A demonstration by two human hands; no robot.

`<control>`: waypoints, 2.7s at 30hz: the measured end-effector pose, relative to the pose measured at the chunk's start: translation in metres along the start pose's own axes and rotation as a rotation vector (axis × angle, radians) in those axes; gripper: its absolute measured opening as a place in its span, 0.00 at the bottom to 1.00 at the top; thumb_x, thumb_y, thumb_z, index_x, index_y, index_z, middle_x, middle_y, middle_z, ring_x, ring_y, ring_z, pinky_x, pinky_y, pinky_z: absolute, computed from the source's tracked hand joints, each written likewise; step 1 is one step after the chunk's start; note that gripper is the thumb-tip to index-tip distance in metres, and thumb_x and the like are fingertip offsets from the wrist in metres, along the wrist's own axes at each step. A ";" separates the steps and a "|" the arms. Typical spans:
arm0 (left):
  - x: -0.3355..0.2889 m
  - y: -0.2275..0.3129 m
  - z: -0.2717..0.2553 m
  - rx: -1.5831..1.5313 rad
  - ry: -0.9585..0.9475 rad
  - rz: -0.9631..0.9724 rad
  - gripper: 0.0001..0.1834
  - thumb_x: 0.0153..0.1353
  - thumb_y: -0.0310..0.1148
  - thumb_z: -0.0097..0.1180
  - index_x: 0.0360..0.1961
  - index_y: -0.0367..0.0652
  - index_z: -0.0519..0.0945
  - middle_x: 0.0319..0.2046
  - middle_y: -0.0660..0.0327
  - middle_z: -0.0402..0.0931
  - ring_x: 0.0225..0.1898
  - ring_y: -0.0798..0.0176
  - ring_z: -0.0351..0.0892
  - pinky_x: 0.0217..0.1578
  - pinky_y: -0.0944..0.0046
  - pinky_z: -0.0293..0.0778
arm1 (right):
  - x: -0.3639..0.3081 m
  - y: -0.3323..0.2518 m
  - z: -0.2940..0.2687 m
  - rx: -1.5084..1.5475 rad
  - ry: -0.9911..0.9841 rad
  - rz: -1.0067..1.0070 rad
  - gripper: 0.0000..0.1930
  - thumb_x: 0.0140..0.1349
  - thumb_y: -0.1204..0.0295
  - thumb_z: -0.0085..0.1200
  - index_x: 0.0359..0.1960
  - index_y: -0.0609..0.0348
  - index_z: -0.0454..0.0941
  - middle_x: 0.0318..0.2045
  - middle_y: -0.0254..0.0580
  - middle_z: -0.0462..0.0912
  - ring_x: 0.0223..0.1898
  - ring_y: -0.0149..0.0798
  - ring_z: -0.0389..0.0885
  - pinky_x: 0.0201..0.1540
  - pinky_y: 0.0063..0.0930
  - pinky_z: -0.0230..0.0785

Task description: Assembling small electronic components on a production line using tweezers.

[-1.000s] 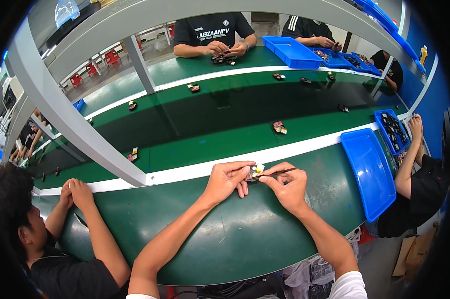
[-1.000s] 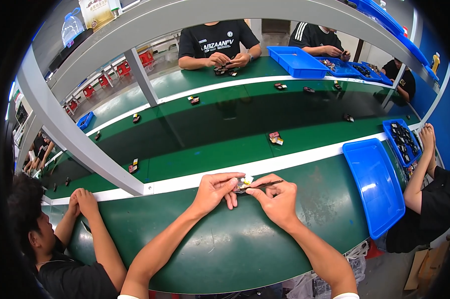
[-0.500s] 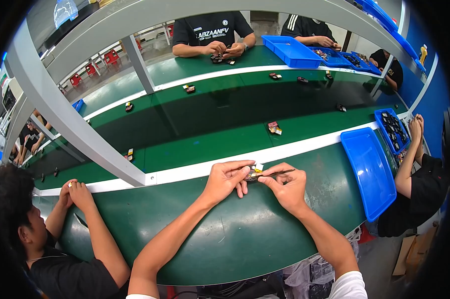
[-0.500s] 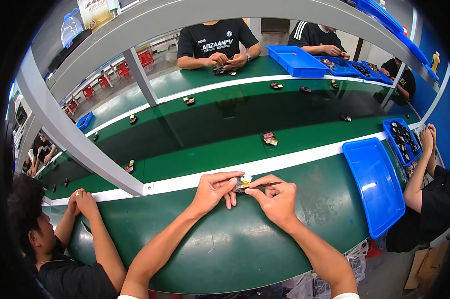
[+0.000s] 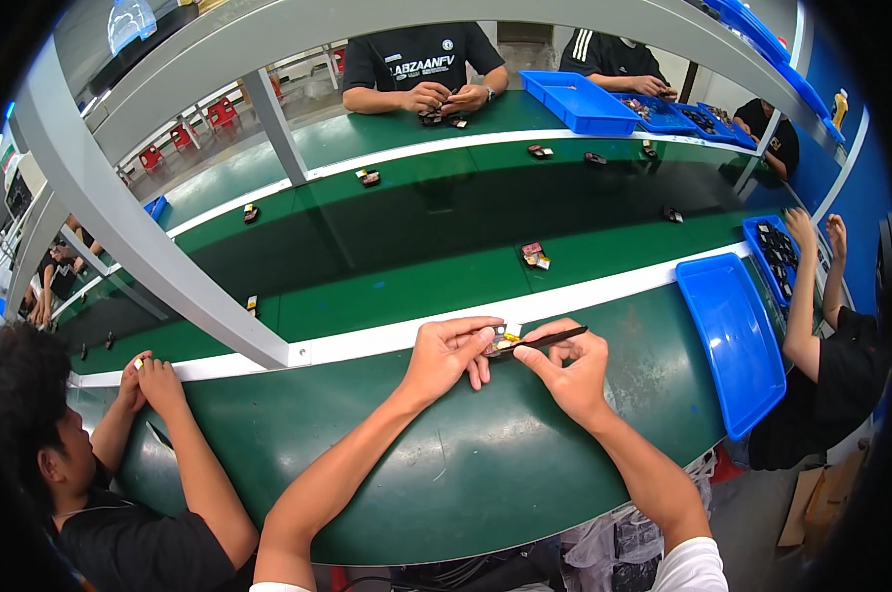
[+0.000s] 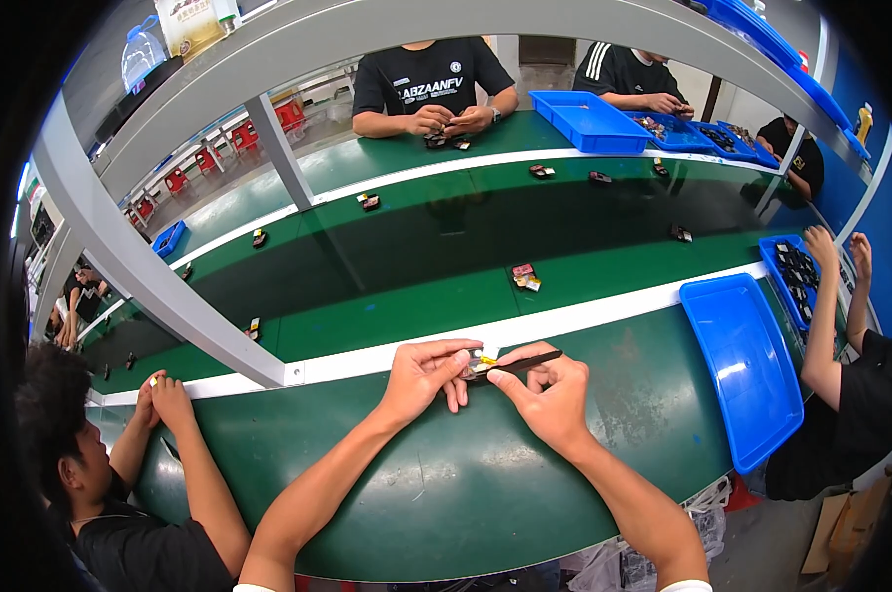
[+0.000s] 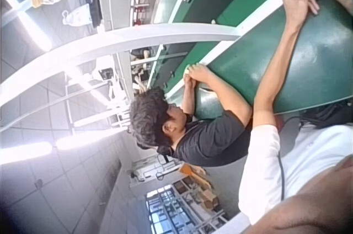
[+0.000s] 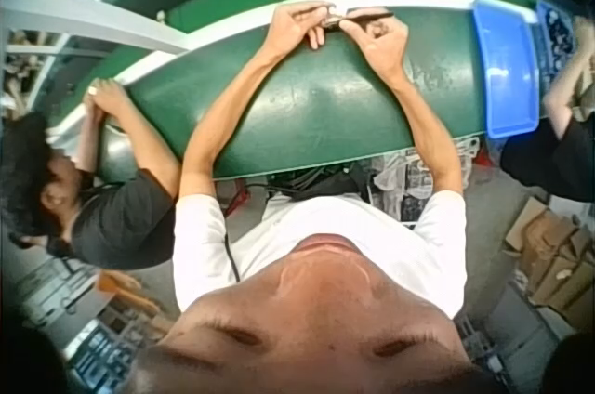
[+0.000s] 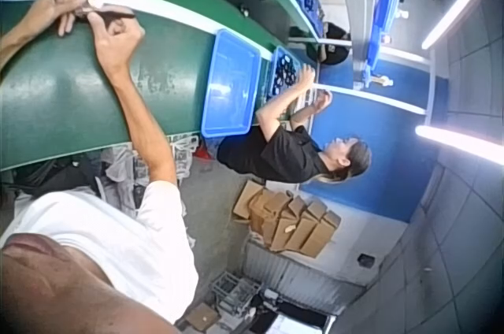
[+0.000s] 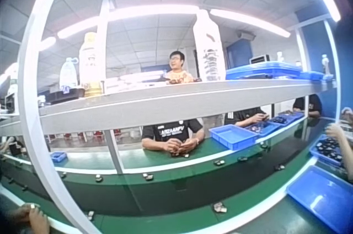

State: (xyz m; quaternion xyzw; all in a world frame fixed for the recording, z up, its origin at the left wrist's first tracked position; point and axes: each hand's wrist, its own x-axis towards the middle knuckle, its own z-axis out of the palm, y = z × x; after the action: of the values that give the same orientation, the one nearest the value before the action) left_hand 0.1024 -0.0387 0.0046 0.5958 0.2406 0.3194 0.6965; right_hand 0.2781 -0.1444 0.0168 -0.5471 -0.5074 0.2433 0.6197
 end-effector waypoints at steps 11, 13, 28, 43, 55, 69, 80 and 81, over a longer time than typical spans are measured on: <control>0.001 -0.002 -0.001 -0.004 0.002 0.011 0.16 0.72 0.28 0.55 0.55 0.28 0.81 0.28 0.56 0.78 0.21 0.64 0.82 0.18 0.69 0.78 | -0.003 0.002 0.003 -0.145 0.017 -0.143 0.07 0.52 0.79 0.73 0.31 0.64 0.87 0.28 0.33 0.87 0.13 0.17 0.62 0.18 0.19 0.52; 0.001 -0.002 -0.001 -0.005 0.001 0.009 0.16 0.72 0.28 0.55 0.55 0.28 0.81 0.28 0.57 0.78 0.21 0.64 0.82 0.18 0.69 0.78 | -0.003 0.001 0.002 -0.166 0.004 -0.145 0.06 0.52 0.79 0.73 0.31 0.64 0.87 0.27 0.33 0.87 0.13 0.18 0.62 0.18 0.20 0.53; 0.001 0.004 0.003 0.056 -0.010 -0.033 0.16 0.68 0.24 0.59 0.55 0.26 0.80 0.27 0.56 0.84 0.20 0.69 0.79 0.19 0.71 0.74 | -0.002 0.002 0.000 -0.297 -0.040 -0.379 0.07 0.49 0.82 0.72 0.29 0.60 0.86 0.29 0.35 0.90 0.11 0.21 0.64 0.18 0.18 0.57; 0.001 0.002 0.005 0.144 0.030 -0.072 0.14 0.67 0.24 0.60 0.50 0.25 0.80 0.24 0.57 0.83 0.18 0.70 0.79 0.20 0.70 0.75 | -0.004 0.007 0.005 -0.303 -0.023 -0.435 0.08 0.48 0.82 0.72 0.29 0.58 0.86 0.26 0.35 0.89 0.11 0.23 0.64 0.17 0.21 0.57; 0.005 0.013 0.003 0.186 0.066 -0.226 0.15 0.62 0.21 0.62 0.48 0.22 0.80 0.24 0.53 0.83 0.19 0.67 0.81 0.21 0.69 0.79 | -0.005 0.006 0.007 -0.254 -0.017 -0.319 0.07 0.51 0.79 0.71 0.32 0.58 0.87 0.20 0.35 0.84 0.12 0.24 0.63 0.17 0.23 0.56; 0.076 0.030 -0.098 1.452 0.765 0.173 0.14 0.64 0.34 0.64 0.41 0.30 0.83 0.43 0.43 0.80 0.35 0.44 0.87 0.33 0.50 0.82 | 0.005 0.013 -0.003 -0.225 0.126 -0.281 0.06 0.52 0.75 0.72 0.31 0.59 0.87 0.24 0.34 0.86 0.12 0.26 0.60 0.18 0.24 0.56; 0.133 0.028 -0.042 1.225 0.244 0.110 0.09 0.53 0.38 0.68 0.35 0.49 0.90 0.31 0.59 0.87 0.39 0.54 0.87 0.42 0.56 0.80 | 0.002 0.009 -0.003 -0.279 0.115 -0.350 0.08 0.51 0.73 0.72 0.32 0.52 0.87 0.17 0.34 0.81 0.11 0.28 0.64 0.17 0.25 0.59; 0.137 0.025 -0.044 1.226 0.246 0.118 0.09 0.53 0.38 0.68 0.35 0.49 0.90 0.31 0.59 0.87 0.39 0.54 0.87 0.42 0.56 0.80 | 0.002 0.009 -0.003 -0.280 0.108 -0.341 0.08 0.51 0.73 0.72 0.32 0.52 0.87 0.17 0.34 0.81 0.11 0.28 0.64 0.18 0.25 0.59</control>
State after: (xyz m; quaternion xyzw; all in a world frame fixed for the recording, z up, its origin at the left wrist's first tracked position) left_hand 0.1597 0.0933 0.0275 0.8582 0.4250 0.2274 0.1765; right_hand 0.2839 -0.1414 0.0095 -0.5464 -0.5874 0.0322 0.5961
